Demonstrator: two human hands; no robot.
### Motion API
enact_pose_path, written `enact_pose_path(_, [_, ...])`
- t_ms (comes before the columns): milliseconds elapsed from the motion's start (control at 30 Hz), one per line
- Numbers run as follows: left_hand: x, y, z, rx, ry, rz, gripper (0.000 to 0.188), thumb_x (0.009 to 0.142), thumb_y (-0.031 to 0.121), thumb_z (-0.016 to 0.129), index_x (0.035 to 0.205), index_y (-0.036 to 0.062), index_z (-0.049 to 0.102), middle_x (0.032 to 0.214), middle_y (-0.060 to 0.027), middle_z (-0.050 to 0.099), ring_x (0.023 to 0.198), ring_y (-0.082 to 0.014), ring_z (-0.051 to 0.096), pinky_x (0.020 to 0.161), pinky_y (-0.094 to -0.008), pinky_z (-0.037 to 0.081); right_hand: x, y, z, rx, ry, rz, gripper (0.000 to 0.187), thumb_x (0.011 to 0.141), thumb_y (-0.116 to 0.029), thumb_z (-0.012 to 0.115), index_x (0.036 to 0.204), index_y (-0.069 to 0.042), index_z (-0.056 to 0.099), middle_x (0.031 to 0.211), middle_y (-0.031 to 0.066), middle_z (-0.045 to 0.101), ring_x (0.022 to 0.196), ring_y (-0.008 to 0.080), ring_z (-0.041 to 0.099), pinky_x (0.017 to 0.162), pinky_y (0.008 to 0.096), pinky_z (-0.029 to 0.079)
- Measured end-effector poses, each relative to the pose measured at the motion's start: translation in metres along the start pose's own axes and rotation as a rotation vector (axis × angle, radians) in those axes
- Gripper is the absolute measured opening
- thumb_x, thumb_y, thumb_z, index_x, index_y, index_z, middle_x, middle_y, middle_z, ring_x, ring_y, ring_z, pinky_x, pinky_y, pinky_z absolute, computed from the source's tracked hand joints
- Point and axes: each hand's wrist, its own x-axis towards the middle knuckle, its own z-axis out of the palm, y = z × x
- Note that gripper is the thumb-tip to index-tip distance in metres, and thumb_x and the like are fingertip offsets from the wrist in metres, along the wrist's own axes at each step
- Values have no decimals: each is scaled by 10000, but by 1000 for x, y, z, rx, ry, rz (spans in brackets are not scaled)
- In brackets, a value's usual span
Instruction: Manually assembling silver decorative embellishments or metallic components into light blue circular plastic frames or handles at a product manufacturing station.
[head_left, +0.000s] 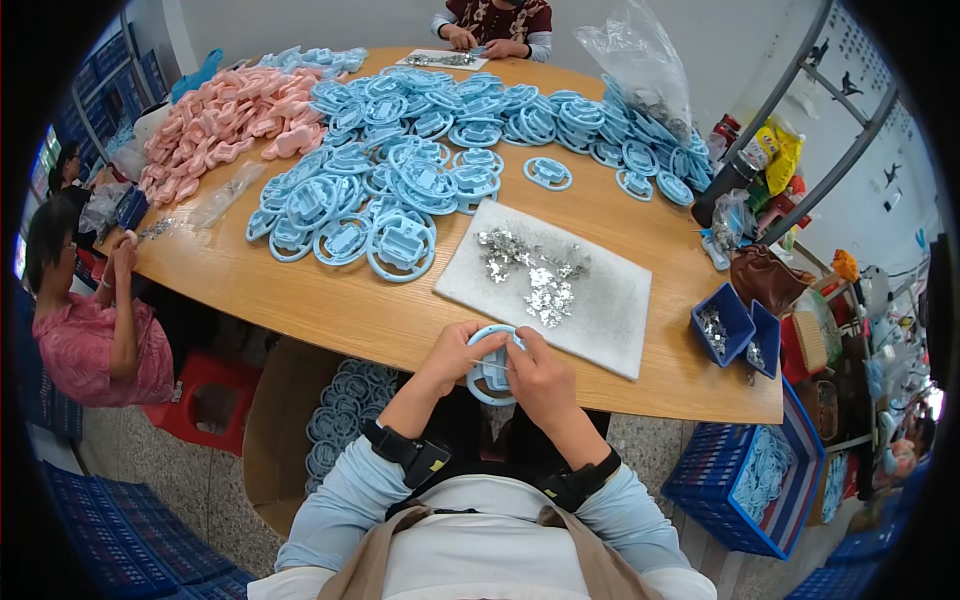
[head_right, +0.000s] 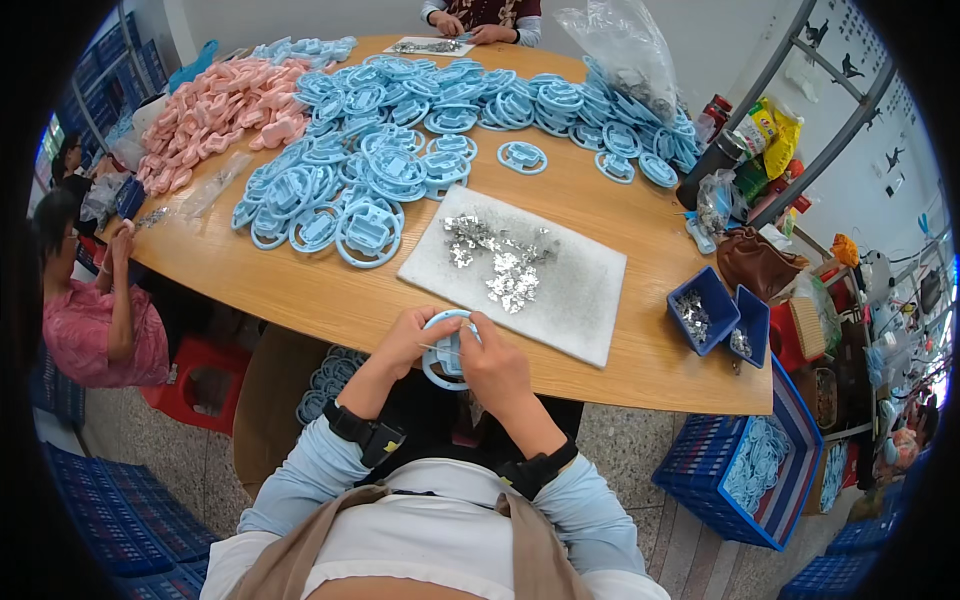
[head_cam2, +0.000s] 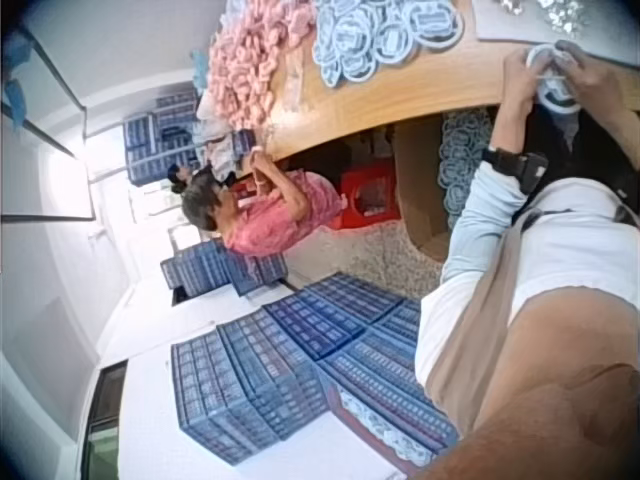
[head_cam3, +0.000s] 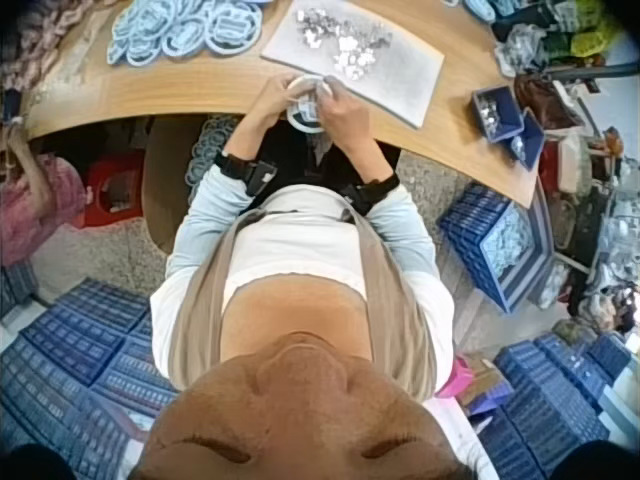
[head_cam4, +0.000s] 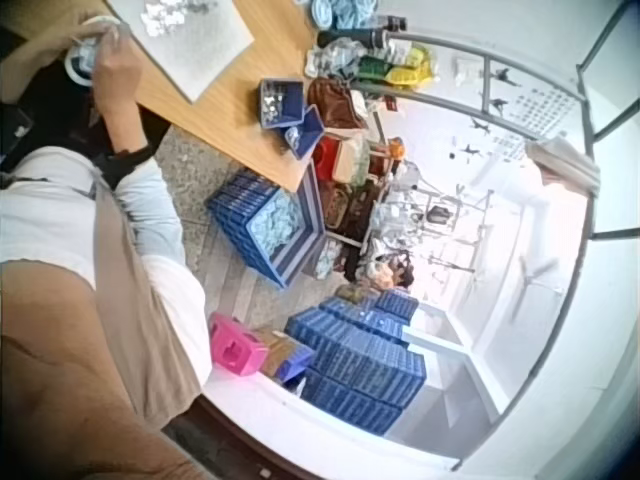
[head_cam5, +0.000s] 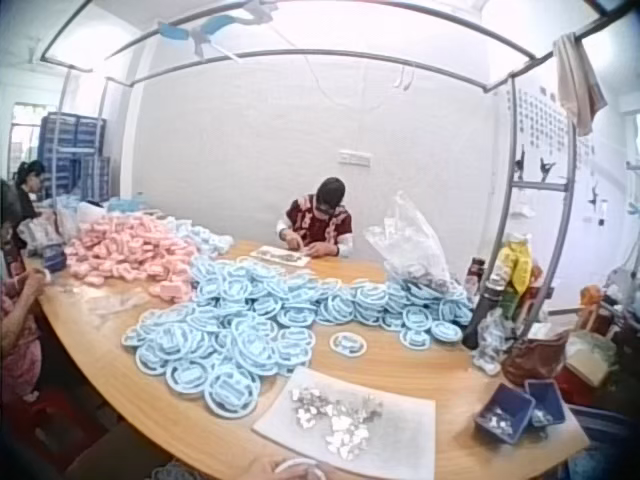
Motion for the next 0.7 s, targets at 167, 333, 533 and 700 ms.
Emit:
enact_pose_path(167, [0, -5, 1, 34, 13, 11, 244, 845, 208, 633, 959, -6, 613, 793, -37, 633, 662, -78, 598, 557, -206, 484, 0, 1, 2, 12, 56, -58, 239, 679, -54, 645, 916, -79, 624, 1036, 62, 587, 620, 216, 617, 494, 313, 477])
enact_pose_path(333, [0, -6, 1, 15, 13, 32, 230, 846, 198, 632, 959, -1, 616, 795, -33, 635, 666, -74, 595, 560, -204, 482, -3, -4, -1, 75, 8, 12, 235, 687, -57, 645, 922, -68, 627, 1030, 70, 586, 631, 217, 611, 510, 315, 478])
enact_pose_path(533, [2, -5, -2, -47, -17, 25, 251, 847, 209, 632, 984, -1, 612, 822, -40, 642, 681, -72, 603, 571, -207, 489, -7, 5, 2, 469, 47, 329, 313, 719, -121, 650, 1020, -44, 621, 1025, 110, 584, 637, 229, 607, 558, 315, 472])
enact_pose_path(700, [-3, 2, -1, -66, -15, 0, 290, 830, 212, 651, 983, -28, 605, 828, -56, 638, 705, -81, 601, 595, -220, 498, 1, 11, -2, 632, -94, 587, 355, 721, -195, 666, 1032, -33, 615, 858, 125, 625, 662, 231, 613, 611, 310, 471])
